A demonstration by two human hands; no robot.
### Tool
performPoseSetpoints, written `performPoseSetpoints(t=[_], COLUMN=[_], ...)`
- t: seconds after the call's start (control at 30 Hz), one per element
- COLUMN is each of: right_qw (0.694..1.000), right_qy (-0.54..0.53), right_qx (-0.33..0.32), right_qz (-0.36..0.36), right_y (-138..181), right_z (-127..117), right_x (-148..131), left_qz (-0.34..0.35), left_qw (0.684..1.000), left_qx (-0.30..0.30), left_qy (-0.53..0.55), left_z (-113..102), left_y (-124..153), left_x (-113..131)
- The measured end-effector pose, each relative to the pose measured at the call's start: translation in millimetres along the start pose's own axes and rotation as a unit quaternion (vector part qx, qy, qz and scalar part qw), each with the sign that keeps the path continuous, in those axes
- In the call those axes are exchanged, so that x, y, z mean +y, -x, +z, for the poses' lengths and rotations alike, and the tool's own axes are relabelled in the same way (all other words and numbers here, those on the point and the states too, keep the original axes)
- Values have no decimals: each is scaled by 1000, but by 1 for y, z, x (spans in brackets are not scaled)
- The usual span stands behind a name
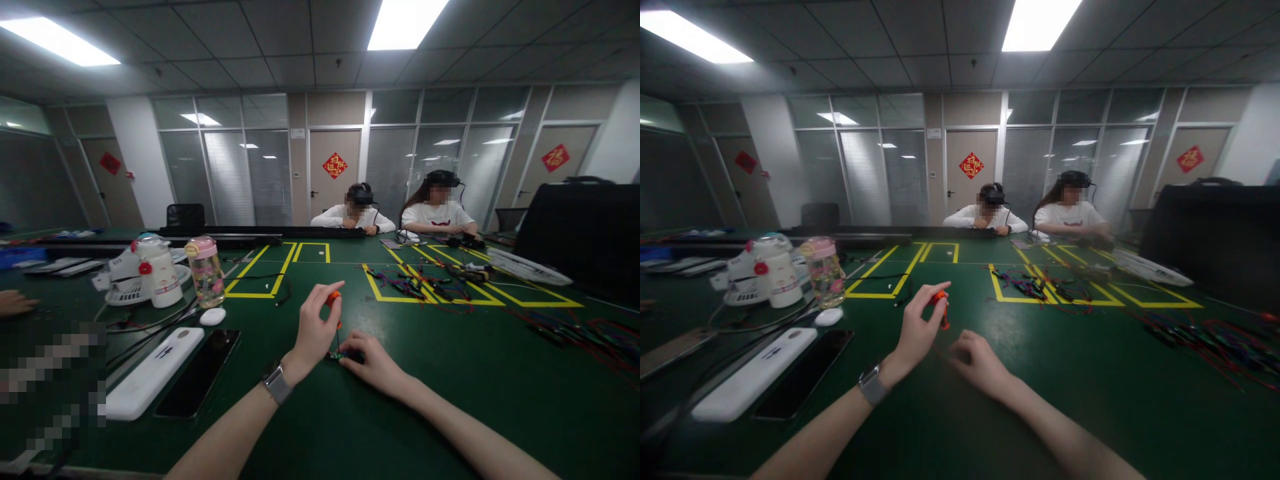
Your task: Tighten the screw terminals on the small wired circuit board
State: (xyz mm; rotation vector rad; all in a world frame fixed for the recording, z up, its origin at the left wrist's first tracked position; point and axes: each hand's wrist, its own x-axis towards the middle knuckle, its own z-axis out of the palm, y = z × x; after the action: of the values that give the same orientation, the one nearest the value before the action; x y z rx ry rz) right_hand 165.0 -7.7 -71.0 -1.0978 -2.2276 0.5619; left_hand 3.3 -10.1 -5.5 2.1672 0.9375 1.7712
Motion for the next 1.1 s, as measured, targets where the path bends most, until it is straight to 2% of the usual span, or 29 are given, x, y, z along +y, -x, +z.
performPoseSetpoints(t=[0.1,0.3,0.57,0.73,0.8,0.97,1.1], right_qw=[1000,1000,1000,1000,1000,1000,1000], right_qy=[5,1,1,4,1,2,-6], right_qx=[-1,-4,-1,-1,-1,-1,2], right_qz=[1,-5,-7,-11,-10,-9,-14], right_y=[0,0,1,0,0,1,1], right_z=[0,-1,1,1,1,1,1], right_x=[2,0,1,2,3,4,3], left_qz=[1,-16,2,-31,-36,-7,-7], left_qw=[1000,999,999,999,998,1000,1000], left_qx=[9,-27,17,-33,-29,11,-11], left_qy=[-21,29,-29,27,41,-18,-4], left_z=[-1,0,0,1,2,2,0], left_y=[-1,1,0,2,2,3,2], left_x=[2,0,-1,-2,-3,-3,-2])
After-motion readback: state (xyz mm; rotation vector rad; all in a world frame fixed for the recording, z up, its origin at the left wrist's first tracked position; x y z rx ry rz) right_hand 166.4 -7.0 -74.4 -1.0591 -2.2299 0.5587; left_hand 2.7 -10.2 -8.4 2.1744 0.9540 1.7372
